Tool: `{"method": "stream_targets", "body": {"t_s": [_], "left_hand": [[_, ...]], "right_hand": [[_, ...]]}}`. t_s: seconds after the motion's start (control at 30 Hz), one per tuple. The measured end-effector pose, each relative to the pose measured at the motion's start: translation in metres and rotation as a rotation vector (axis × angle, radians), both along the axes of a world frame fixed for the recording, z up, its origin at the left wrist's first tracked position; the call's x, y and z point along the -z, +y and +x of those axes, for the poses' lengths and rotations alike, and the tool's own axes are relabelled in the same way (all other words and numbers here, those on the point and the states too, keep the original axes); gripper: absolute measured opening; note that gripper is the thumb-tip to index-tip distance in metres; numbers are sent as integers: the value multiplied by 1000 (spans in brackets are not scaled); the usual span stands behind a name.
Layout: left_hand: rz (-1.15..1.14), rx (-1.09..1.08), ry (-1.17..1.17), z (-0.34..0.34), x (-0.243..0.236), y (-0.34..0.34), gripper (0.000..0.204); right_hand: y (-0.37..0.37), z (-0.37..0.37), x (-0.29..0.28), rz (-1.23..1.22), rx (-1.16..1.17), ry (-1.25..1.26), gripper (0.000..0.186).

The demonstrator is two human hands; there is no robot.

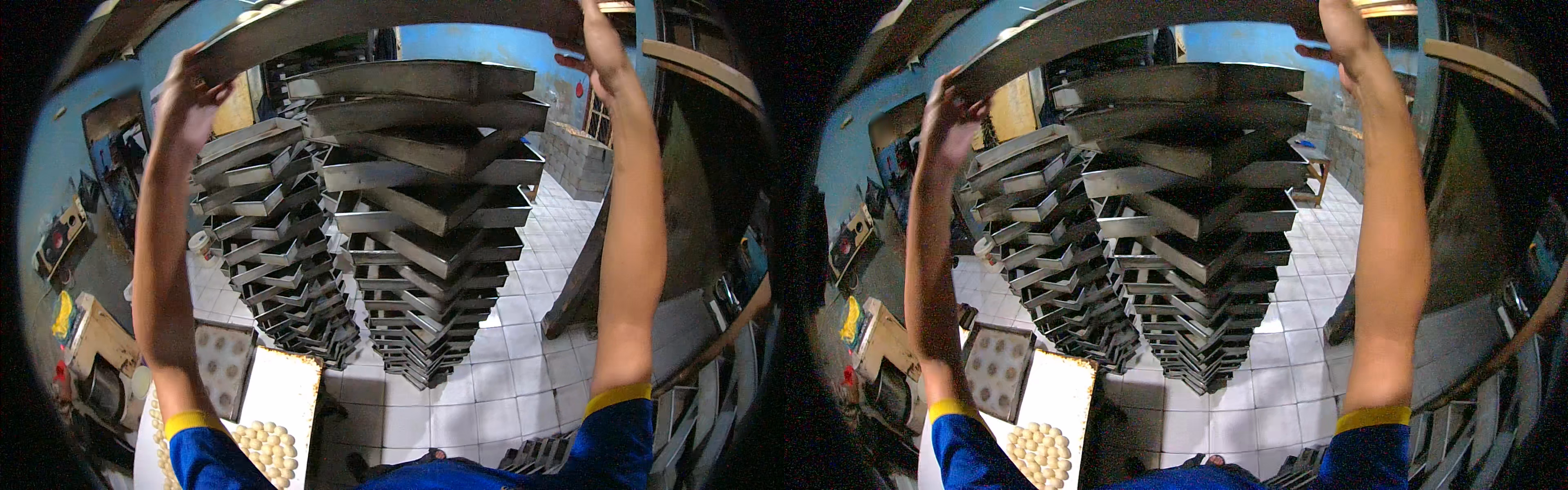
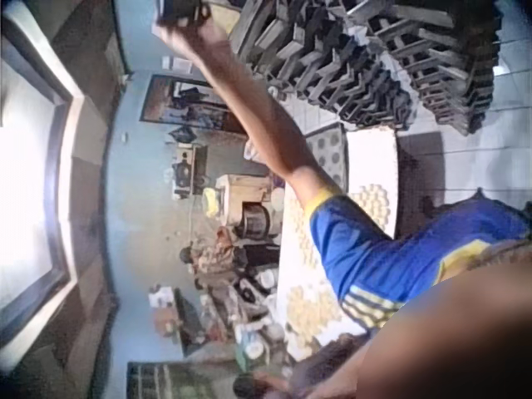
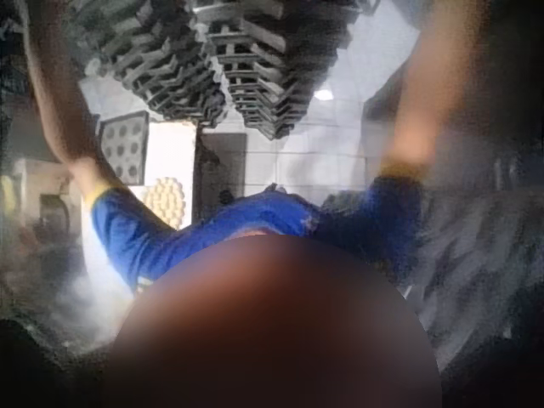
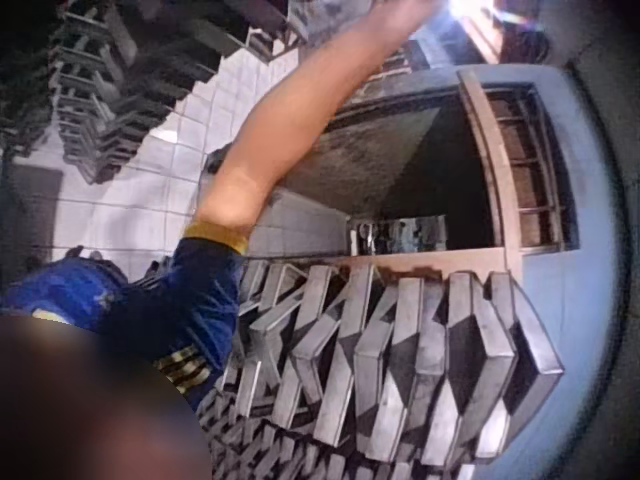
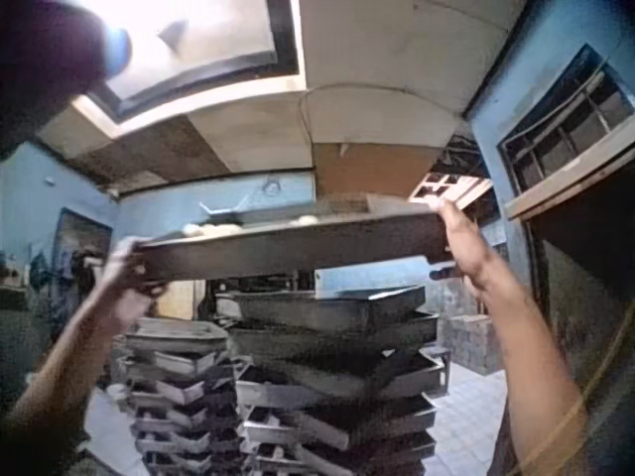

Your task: The person shapes pieces of dough into small balls by hand on a table and then lifts and stacks metal baking trays onto a tall vertical rack.

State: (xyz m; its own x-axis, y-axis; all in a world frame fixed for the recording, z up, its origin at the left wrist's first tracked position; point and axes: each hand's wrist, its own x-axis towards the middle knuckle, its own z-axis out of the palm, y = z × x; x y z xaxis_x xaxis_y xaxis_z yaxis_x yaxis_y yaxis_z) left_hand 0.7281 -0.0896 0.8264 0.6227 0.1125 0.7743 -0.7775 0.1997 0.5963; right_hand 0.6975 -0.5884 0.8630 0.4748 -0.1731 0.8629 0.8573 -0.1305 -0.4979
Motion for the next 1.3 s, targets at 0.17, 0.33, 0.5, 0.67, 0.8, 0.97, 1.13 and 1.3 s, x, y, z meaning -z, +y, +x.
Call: {"method": "stream_targets", "body": {"t_s": [0.17, 0.33, 0.5, 0.67, 0.8, 0.97, 1.13, 1.3], "left_hand": [[43, -106, 326, 79, -6, -83, 33], [329, -225, 589, 128, -13, -85, 75], [270, -564, 309, 98, 20, -93, 86], [185, -541, -61, -33, 237, -77, 52], [-59, -468, 563, -117, 464, -58, 32], [-490, -808, 1072, -237, 637, -13, 24], [-478, -1222, 1254, -394, 701, 66, 32], [-491, -995, 1120, -159, 717, 116, 45]], "right_hand": [[-60, 81, 15, -40, 111, 397, 58], [-87, 120, 21, -57, 124, 609, 73], [-87, 70, 40, 36, 195, 517, 90], [-66, -15, 217, 288, -515, 88, 53], [-96, -51, 432, 169, -810, 681, 69], [-70, -85, 725, 103, -420, 1641, 47], [34, -192, 833, -564, -759, 2043, 49], [-58, -40, 946, -1250, -886, 952, 41]]}}
